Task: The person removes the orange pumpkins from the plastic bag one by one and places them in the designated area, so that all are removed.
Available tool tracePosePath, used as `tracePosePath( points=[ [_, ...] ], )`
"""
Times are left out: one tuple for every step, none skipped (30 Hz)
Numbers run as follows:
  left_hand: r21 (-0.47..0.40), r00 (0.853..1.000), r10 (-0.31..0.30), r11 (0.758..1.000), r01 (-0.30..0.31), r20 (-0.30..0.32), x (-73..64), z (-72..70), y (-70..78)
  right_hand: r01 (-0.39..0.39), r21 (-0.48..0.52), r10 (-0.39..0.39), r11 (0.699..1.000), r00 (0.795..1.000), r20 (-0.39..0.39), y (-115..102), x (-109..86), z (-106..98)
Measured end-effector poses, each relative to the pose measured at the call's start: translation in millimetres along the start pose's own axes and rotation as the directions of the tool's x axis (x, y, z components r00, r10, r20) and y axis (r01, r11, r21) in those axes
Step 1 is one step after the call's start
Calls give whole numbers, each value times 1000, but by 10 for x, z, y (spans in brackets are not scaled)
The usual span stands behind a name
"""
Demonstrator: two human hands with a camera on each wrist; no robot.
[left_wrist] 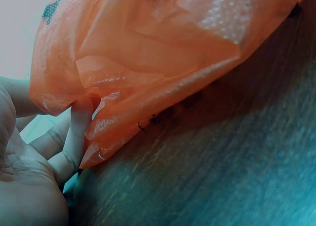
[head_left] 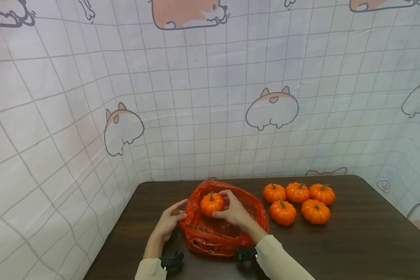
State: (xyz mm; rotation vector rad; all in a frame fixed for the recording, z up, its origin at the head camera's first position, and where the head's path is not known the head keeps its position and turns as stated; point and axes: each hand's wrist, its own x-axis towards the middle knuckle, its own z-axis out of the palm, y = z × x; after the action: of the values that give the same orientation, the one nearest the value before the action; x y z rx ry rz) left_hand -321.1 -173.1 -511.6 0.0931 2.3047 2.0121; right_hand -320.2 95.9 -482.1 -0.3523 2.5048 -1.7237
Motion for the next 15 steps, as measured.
tracePosePath(
  points=[
    [-1,1000,0,1000,0,-1,2,2,0,7,-7,-7,1000,1000,2,-10,-20,-19],
    [-2,1000,0,1000,0,-2,3,3,0,12,-12,-11,1000,1000,2,-19,-41,-38],
    [-2,1000,1,1000,-1,-3,3,3,-1,15,-15,-15,1000,1000,2,-28,-62,-60],
    [-2,1000,3,1000,-3,-4,3,4,0,19,-16,-19,1000,1000,1,-38,-84,-81],
    [-5,1000,3,1000,-3,-5,6,6,-1,25,-19,-25,1000,1000,1,-48,-110,-103],
    [-5,1000,4,1000,-4,-4,6,6,-2,28,-21,-28,999,1000,1,-53,-134,-126],
    [-5,1000,7,1000,-7,-3,8,6,-2,32,-27,-32,999,999,0,-54,-157,-148],
    [-5,1000,7,1000,-7,-2,9,6,-4,35,-33,-35,999,999,0,-54,-181,-170],
    [-5,1000,7,1000,-7,-1,10,6,-5,40,-30,-40,999,999,0,-55,-206,-191],
    [-7,1000,6,1000,-6,-1,10,6,-4,45,-32,-45,999,999,1,-50,-229,-212],
    [-7,1000,5,1000,-5,-1,10,5,-5,49,-30,-49,998,999,2,-46,-252,-234],
    [-8,1000,4,1000,-4,0,9,4,-4,51,-25,-51,998,999,3,-38,-272,-254],
    [-7,1000,4,1000,-4,0,6,2,-1,50,-19,-49,999,999,3,-29,-294,-275],
    [-8,1000,2,1000,-2,0,3,-1,-1,49,-11,-49,999,999,6,-21,-313,-296],
    [-8,1000,2,1000,-2,0,0,-3,1,52,-2,-52,999,999,9,-14,-334,-319]
  ],
)
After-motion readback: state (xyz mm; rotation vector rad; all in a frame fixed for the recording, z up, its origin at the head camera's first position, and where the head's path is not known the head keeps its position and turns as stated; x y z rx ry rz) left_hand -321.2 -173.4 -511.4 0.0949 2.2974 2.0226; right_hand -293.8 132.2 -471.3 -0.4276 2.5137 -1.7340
